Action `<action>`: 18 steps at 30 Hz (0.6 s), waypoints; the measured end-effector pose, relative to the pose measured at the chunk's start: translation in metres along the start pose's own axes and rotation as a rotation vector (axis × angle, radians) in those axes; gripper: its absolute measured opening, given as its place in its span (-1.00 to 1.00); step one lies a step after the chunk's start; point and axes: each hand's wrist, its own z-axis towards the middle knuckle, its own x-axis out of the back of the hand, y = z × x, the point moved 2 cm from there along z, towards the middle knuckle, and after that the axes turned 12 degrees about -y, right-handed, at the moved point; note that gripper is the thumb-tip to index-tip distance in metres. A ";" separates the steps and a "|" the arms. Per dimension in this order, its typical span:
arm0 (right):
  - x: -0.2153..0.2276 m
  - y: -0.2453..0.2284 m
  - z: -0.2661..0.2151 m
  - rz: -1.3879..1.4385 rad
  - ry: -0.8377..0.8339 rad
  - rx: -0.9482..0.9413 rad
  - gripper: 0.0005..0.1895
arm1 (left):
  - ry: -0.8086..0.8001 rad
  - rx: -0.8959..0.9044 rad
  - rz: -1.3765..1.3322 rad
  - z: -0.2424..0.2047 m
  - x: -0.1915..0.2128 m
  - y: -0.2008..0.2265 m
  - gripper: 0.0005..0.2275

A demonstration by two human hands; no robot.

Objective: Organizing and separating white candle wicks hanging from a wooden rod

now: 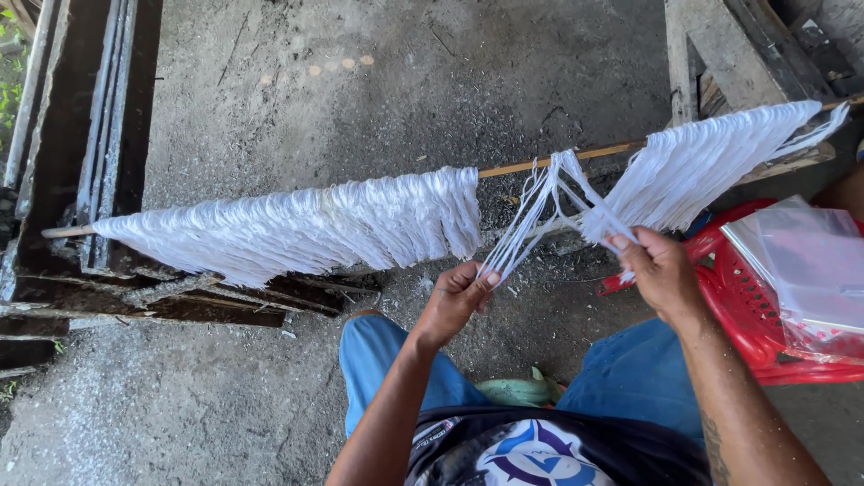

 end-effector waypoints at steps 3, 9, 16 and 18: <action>0.020 0.001 0.004 -0.477 0.099 0.001 -0.78 | -0.132 -0.034 0.193 -0.002 0.006 0.028 -0.71; -0.033 -0.038 -0.026 -0.266 0.025 -0.098 -0.81 | -0.077 0.113 0.167 -0.007 -0.012 0.020 -0.75; -0.094 -0.004 -0.020 0.161 -0.246 -0.125 -0.80 | -0.262 0.237 0.093 -0.001 -0.047 0.005 -0.75; -0.093 -0.004 -0.021 0.171 -0.186 -0.081 -0.78 | -0.279 0.303 0.204 0.002 -0.050 0.008 -0.75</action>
